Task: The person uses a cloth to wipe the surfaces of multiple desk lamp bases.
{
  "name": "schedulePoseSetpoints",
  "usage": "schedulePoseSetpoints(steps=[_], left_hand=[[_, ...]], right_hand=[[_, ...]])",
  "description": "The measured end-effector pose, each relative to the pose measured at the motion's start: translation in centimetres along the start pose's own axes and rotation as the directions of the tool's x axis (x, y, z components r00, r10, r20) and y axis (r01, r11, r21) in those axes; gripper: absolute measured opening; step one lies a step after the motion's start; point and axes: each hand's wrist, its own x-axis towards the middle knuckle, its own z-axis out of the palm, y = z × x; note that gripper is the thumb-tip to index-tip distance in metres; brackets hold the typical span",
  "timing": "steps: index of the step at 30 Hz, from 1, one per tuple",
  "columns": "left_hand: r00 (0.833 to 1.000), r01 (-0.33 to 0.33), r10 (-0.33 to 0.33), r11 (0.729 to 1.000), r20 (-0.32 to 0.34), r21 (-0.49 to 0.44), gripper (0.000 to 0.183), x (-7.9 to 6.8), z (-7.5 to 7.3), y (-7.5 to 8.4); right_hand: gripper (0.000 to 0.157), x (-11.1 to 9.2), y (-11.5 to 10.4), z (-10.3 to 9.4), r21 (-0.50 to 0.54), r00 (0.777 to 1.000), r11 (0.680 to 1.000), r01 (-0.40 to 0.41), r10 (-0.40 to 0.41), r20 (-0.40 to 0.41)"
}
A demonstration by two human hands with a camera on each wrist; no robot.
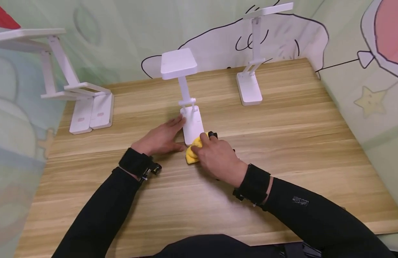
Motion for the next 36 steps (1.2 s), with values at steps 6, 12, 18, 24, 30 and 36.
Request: schedulePoseSetpoints(steps=[6, 12, 18, 24, 30, 36], left_hand=[[0.999, 0.017, -0.017, 1.000, 0.050, 0.009, 0.089, 0.3, -0.5, 0.0], [0.998, 0.031, -0.031, 0.999, 0.063, 0.009, 0.087, 0.5, -0.7, -0.2], [0.999, 0.038, -0.038, 0.998, 0.004, -0.047, 0.101, 0.6, -0.1, 0.1], [0.988, 0.020, -0.023, 1.000, -0.155, -0.022, 0.104, 0.8, 0.8, 0.6], [0.987, 0.042, -0.046, 0.999, -0.152, -0.028, 0.098, 0.7, 0.8, 1.0], [0.993, 0.064, -0.068, 0.997, -0.100, -0.039, 0.097, 0.7, 0.7, 0.9]], right_hand=[[0.033, -0.9, 2.1, -1.0, 0.049, 0.994, 0.995, -0.082, 0.078, 0.077], [0.029, -1.2, 5.5, -1.0, 0.123, 0.976, 0.972, -0.201, 0.210, -0.064], [0.040, 0.3, 5.4, -0.8, 0.244, 0.953, 0.946, -0.211, 0.255, -0.163], [0.039, 1.6, 4.1, 0.0, 0.369, 0.988, 0.919, -0.142, 0.155, -0.006], [0.038, 2.5, 5.5, 0.3, 0.373, 0.974, 0.901, -0.221, 0.225, 0.033], [0.038, 3.5, 7.4, 1.0, 0.332, 0.961, 0.908, -0.255, 0.276, -0.017]])
